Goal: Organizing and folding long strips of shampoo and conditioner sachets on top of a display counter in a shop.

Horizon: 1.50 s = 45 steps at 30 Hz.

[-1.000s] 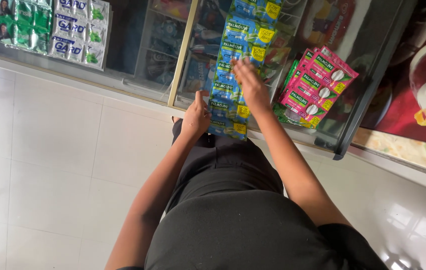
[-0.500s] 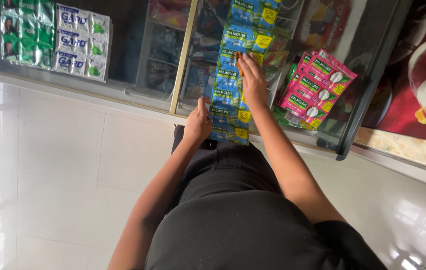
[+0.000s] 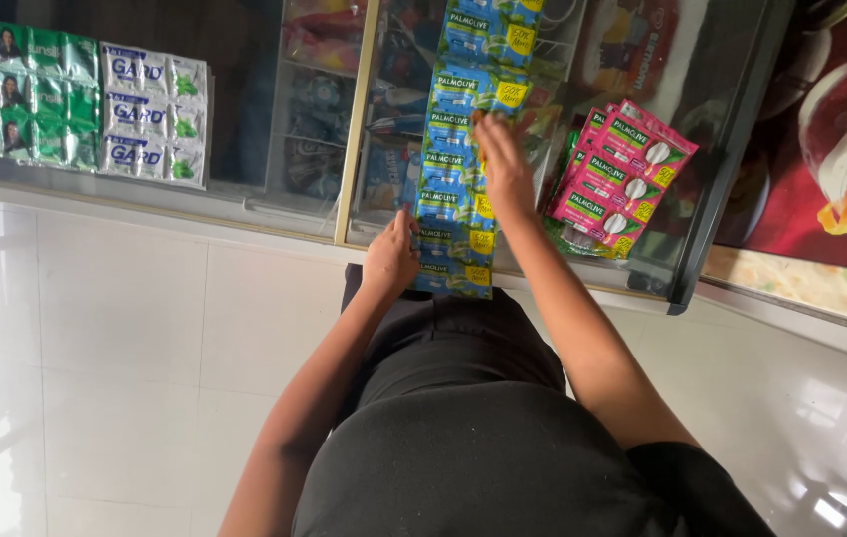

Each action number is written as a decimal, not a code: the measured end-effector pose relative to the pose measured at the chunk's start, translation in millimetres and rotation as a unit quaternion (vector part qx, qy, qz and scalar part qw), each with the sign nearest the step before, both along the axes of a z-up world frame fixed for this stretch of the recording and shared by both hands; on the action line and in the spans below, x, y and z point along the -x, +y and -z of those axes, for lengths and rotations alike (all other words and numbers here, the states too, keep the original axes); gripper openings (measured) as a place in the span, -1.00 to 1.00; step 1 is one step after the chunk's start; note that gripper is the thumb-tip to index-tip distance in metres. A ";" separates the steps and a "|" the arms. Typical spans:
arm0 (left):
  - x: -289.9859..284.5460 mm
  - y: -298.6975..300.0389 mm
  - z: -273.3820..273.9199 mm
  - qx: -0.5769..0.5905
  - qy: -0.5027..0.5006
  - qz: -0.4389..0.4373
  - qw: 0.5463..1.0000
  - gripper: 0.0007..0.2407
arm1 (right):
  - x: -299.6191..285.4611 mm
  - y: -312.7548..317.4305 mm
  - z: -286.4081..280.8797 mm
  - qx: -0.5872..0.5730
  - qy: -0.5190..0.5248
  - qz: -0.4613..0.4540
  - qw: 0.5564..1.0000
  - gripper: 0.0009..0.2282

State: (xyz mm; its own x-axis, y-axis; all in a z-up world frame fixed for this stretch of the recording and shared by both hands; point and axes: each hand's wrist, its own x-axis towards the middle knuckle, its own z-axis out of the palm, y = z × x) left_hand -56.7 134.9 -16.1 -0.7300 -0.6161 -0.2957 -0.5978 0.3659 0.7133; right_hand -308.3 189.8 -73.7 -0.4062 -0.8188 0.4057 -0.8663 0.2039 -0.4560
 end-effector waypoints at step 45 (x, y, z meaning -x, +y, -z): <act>22.8 -97.1 -10.2 0.178 0.121 0.287 0.933 0.05 | -152.0 -12.5 -84.7 -0.015 -0.101 0.165 0.981 -0.70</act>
State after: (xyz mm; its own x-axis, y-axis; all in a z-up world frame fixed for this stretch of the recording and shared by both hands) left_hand -79.5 37.8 -5.8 -0.9891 -0.1301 0.0687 -0.0675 0.8160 0.5740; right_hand -156.3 177.3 11.0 -0.7206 -0.6400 0.2666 -0.6433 0.4738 -0.6014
